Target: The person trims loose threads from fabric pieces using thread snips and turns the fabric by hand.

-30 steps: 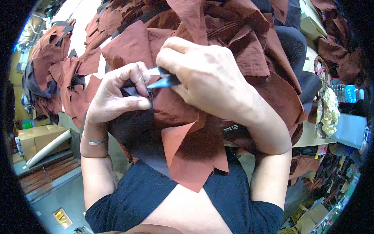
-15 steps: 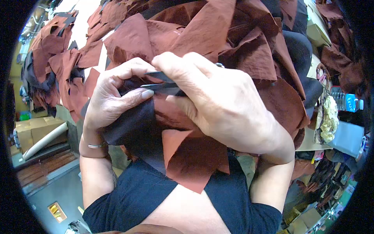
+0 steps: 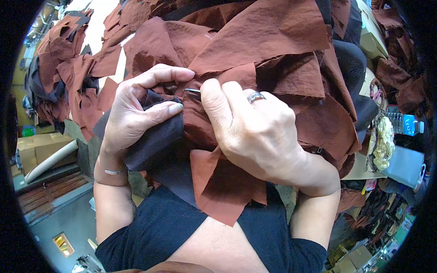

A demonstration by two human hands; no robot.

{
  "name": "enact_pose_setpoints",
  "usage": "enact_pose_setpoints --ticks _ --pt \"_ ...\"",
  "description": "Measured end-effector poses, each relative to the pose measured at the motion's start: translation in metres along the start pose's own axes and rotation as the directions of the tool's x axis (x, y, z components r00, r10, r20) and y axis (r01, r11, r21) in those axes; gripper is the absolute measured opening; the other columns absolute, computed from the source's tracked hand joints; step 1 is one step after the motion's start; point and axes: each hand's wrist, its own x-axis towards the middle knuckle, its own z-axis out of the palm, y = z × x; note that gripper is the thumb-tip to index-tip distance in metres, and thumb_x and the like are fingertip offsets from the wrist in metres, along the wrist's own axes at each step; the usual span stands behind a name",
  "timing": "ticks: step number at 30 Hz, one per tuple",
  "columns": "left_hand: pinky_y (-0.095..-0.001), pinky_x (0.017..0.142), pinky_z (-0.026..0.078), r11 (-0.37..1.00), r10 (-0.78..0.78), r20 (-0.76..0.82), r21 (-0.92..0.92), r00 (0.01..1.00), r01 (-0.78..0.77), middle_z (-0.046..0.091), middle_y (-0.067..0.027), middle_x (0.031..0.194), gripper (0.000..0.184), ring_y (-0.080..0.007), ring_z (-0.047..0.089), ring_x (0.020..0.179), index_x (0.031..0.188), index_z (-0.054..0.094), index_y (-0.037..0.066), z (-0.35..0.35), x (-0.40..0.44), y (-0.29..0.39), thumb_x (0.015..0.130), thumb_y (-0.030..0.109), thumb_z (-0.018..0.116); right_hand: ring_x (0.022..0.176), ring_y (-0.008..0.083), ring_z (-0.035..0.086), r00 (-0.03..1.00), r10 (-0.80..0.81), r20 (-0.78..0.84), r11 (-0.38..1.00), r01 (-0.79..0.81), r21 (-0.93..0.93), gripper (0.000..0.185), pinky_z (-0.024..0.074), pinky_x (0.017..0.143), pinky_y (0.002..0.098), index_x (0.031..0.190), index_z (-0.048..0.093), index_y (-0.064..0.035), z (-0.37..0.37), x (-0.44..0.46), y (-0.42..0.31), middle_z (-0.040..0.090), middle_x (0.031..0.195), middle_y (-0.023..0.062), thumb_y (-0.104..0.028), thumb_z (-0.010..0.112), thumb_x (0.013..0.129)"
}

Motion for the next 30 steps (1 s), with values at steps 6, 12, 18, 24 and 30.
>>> enact_pose_setpoints --ticks 6,12,18,24,30 --pt "-0.0219 0.084 0.038 1.0 0.007 0.014 -0.002 1.0 -0.007 0.056 -0.0054 0.102 0.038 -0.0106 0.051 0.094 0.109 0.056 -0.003 0.001 0.001 -0.001 0.072 0.003 0.063 0.061 0.0195 0.055 0.997 -0.033 0.074 0.998 0.037 -0.042 0.033 0.0439 0.054 0.0292 0.106 0.049 0.0049 -0.001 0.0 -0.001 0.052 0.075 0.0094 -0.003 0.058 0.075" --pt "-0.0216 0.083 0.04 0.999 0.04 0.028 -0.009 0.999 -0.04 0.056 -0.0048 0.101 0.037 -0.0103 0.052 0.093 0.108 0.056 -0.003 0.0 0.002 -0.003 0.072 0.002 0.063 0.06 0.0194 0.054 0.998 -0.05 0.036 0.998 0.052 -0.035 0.034 0.0435 0.053 0.0285 0.106 0.048 0.0062 0.004 0.0 0.001 0.051 0.075 0.0098 -0.002 0.057 0.074" --pt "-0.022 0.081 0.041 0.999 -0.002 0.019 -0.037 1.0 0.003 0.056 -0.0053 0.101 0.036 -0.0104 0.053 0.092 0.107 0.057 -0.002 0.004 0.002 0.0 0.072 0.003 0.063 0.057 0.0167 0.053 0.998 -0.062 0.003 0.995 0.063 -0.073 0.034 0.0423 0.051 0.0261 0.103 0.05 0.006 0.006 0.001 -0.001 0.049 0.071 0.0077 -0.006 0.057 0.072" --pt "-0.0222 0.081 0.041 0.995 -0.026 0.023 -0.094 0.999 0.028 0.056 -0.0062 0.101 0.034 -0.0111 0.052 0.093 0.106 0.058 -0.002 0.006 0.003 -0.001 0.072 0.004 0.064 0.052 0.0109 0.049 0.979 -0.159 -0.131 0.969 0.13 -0.21 0.032 0.0383 0.046 0.023 0.096 0.054 0.0038 0.02 0.0 0.003 0.046 0.065 0.0028 -0.014 0.055 0.07" --pt "-0.0231 0.081 0.042 0.994 -0.043 0.023 -0.104 0.999 0.045 0.056 -0.0063 0.101 0.033 -0.0119 0.052 0.094 0.105 0.059 -0.001 0.007 0.002 -0.001 0.073 0.004 0.064 0.052 0.0104 0.047 0.978 -0.182 -0.1 0.947 0.147 -0.286 0.032 0.0369 0.046 0.0224 0.095 0.055 0.0034 0.018 -0.001 0.001 0.046 0.066 0.0029 -0.015 0.055 0.069"
